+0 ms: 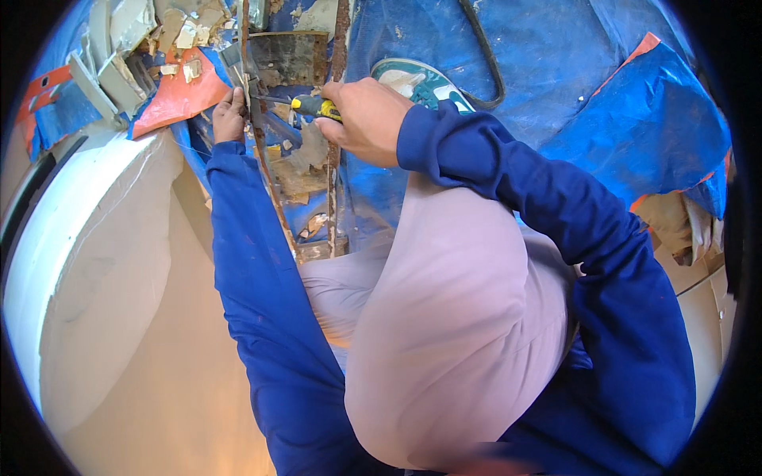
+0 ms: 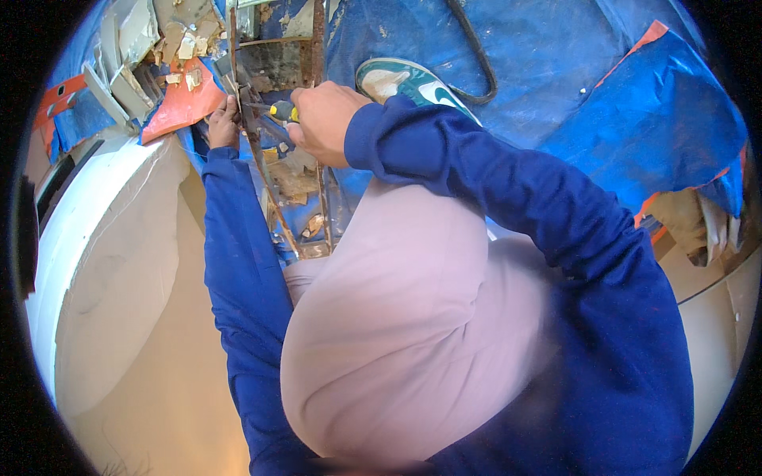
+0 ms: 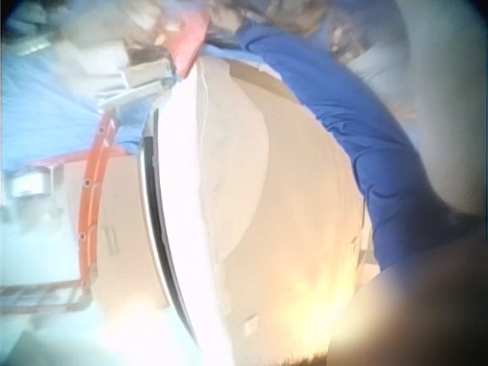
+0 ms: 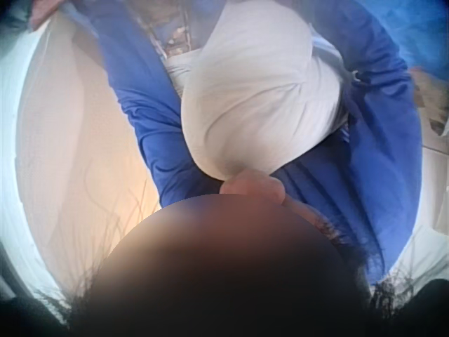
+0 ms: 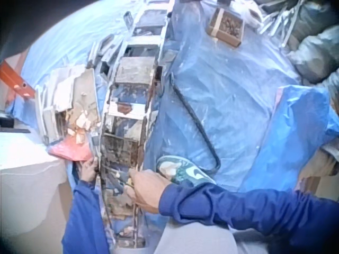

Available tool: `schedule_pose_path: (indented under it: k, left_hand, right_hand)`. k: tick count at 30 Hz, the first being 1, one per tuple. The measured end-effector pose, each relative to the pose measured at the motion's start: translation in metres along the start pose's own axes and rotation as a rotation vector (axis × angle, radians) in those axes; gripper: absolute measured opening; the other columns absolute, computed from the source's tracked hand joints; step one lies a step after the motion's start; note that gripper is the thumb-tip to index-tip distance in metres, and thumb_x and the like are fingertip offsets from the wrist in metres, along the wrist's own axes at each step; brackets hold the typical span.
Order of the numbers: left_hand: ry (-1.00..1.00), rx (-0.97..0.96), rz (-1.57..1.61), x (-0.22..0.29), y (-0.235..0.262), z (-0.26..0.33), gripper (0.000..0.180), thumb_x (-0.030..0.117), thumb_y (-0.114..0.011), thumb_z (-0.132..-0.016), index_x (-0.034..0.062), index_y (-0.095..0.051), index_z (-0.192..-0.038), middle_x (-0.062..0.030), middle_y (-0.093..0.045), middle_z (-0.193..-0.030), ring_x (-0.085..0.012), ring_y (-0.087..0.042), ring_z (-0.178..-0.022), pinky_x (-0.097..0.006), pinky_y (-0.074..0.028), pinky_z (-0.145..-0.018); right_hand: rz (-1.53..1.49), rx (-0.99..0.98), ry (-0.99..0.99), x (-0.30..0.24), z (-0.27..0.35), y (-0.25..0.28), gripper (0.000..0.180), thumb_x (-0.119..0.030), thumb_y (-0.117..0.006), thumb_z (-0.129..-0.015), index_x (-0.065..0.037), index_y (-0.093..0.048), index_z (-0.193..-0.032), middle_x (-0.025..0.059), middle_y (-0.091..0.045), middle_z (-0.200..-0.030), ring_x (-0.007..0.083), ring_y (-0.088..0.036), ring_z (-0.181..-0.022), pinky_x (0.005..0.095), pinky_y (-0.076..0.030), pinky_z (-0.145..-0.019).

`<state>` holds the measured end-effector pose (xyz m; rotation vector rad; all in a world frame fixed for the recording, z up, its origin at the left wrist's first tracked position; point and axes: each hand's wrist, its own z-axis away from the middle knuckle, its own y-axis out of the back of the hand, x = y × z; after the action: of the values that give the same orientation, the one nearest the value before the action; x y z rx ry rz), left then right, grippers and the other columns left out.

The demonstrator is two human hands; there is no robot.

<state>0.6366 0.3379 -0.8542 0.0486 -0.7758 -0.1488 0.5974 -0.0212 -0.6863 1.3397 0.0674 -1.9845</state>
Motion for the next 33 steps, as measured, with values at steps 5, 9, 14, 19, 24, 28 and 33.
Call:
schedule_pose_path:
  k: [5, 9, 14, 19, 24, 28, 33]
  left_hand:
    - [0.006, 0.028, 0.036, 0.003, 0.003, 0.002, 0.036, 0.032, -0.053, -0.105, 0.0001, -0.064, -0.118, -0.0030, -0.070, -0.097, -0.0104, -0.064, -0.078, -0.026, -0.052, -0.070]
    - [0.014, -0.054, 0.055, 0.005, 0.005, 0.000, 0.037, 0.032, -0.052, -0.106, -0.0005, -0.062, -0.120, -0.0047, -0.071, -0.100, -0.0122, -0.066, -0.083, -0.027, -0.054, -0.073]
    - [0.016, -0.016, 0.087, 0.005, 0.004, 0.000, 0.037, 0.032, -0.052, -0.106, -0.0006, -0.062, -0.120, -0.0045, -0.071, -0.100, -0.0125, -0.066, -0.082, -0.027, -0.054, -0.073]
    - [-0.015, -0.063, 0.110, 0.000, 0.009, -0.001, 0.036, 0.031, -0.053, -0.105, -0.0006, -0.063, -0.120, -0.0039, -0.071, -0.100, -0.0113, -0.065, -0.079, -0.026, -0.053, -0.070]
    - [0.041, -0.097, 0.044, -0.003, 0.020, -0.009, 0.037, 0.031, -0.052, -0.106, -0.0010, -0.062, -0.121, -0.0048, -0.070, -0.102, -0.0129, -0.066, -0.083, -0.027, -0.054, -0.073]
    - [0.028, 0.003, 0.040, 0.001, 0.014, -0.005, 0.037, 0.032, -0.052, -0.106, -0.0010, -0.063, -0.118, -0.0055, -0.071, -0.100, -0.0144, -0.067, -0.084, -0.028, -0.055, -0.075]
    - [0.053, 0.032, -0.027, 0.016, -0.005, 0.010, 0.037, 0.032, -0.051, -0.106, -0.0011, -0.062, -0.119, -0.0057, -0.071, -0.102, -0.0146, -0.067, -0.087, -0.028, -0.054, -0.077]
  right_hand:
    - [0.005, -0.064, 0.007, -0.002, 0.008, 0.004, 0.034, -0.025, -0.060, -0.093, 0.008, -0.062, -0.101, 0.0278, -0.068, -0.086, 0.0446, -0.067, -0.083, 0.0490, -0.054, -0.077]
    - [0.008, -0.029, 0.017, -0.005, 0.008, 0.005, 0.032, -0.023, -0.059, -0.092, 0.008, -0.061, -0.099, 0.0287, -0.068, -0.084, 0.0448, -0.067, -0.081, 0.0495, -0.055, -0.077]
    - [-0.009, -0.060, 0.015, -0.007, 0.004, 0.004, 0.033, -0.022, -0.059, -0.092, 0.009, -0.061, -0.100, 0.0307, -0.067, -0.083, 0.0456, -0.067, -0.081, 0.0502, -0.055, -0.077]
    - [-0.050, -0.031, -0.016, -0.009, 0.006, 0.002, 0.033, -0.023, -0.059, -0.093, 0.010, -0.061, -0.101, 0.0313, -0.067, -0.084, 0.0458, -0.068, -0.082, 0.0504, -0.054, -0.078]
    - [-0.078, -0.031, -0.040, -0.008, -0.001, 0.000, 0.033, -0.023, -0.058, -0.094, 0.010, -0.062, -0.100, 0.0304, -0.068, -0.084, 0.0455, -0.068, -0.083, 0.0503, -0.054, -0.079]
    - [-0.081, 0.012, -0.053, -0.007, -0.006, -0.003, 0.032, -0.023, -0.058, -0.094, 0.008, -0.063, -0.101, 0.0286, -0.068, -0.084, 0.0449, -0.067, -0.083, 0.0502, -0.054, -0.078]
    - [-0.070, 0.051, -0.032, -0.007, -0.007, -0.006, 0.030, -0.023, -0.058, -0.095, 0.006, -0.063, -0.101, 0.0273, -0.068, -0.086, 0.0448, -0.067, -0.084, 0.0505, -0.054, -0.078]
